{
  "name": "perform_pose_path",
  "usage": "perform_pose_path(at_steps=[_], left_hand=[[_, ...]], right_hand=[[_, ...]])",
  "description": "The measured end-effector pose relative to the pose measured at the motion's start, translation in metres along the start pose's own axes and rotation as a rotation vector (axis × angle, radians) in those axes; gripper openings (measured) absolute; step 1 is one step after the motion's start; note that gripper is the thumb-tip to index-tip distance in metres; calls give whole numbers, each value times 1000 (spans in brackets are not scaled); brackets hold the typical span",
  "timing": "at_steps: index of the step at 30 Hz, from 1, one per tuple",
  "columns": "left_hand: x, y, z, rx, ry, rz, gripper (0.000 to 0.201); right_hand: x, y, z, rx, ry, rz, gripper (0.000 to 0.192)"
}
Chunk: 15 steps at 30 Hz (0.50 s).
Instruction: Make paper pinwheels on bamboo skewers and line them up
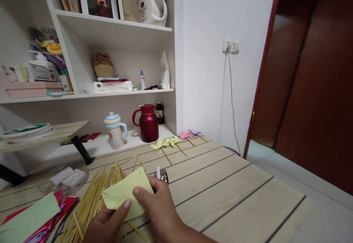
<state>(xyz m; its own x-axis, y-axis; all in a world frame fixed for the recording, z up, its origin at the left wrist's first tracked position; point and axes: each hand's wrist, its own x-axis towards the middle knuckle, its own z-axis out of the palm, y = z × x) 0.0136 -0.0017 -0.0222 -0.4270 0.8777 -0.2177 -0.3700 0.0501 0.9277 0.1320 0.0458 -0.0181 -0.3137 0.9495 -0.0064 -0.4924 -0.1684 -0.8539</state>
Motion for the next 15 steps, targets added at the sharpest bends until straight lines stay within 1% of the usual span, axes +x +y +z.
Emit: perform_pose_path(at_steps=[2,4,6,8,10,11,14,15], left_hand=[[0,4,-2,82,-1,6,21],[1,8,-7,160,-57,-14,22],[3,15,-13,262,-107,29,23],[4,22,-22,359,-99,138,20],[4,30,-31,430,-54,273,14],[4,33,-36,463,-35,348,16],[5,37,-47,585,-8,581,23],[6,36,-50,628,-11,631,25]], right_hand=[[0,1,0,-7,3,4,38],[1,2,-1,25,-31,8,38],[4,1,-4,53,-78,7,39],[8,-2,-10,39,-98,2,45],[12,-6,-17,-19,-98,1,51],[14,-9,-21,-57,-106,3,52],[18,-16,-29,-166,-132,-35,45],[18,-18,-30,-193,-131,-63,41]])
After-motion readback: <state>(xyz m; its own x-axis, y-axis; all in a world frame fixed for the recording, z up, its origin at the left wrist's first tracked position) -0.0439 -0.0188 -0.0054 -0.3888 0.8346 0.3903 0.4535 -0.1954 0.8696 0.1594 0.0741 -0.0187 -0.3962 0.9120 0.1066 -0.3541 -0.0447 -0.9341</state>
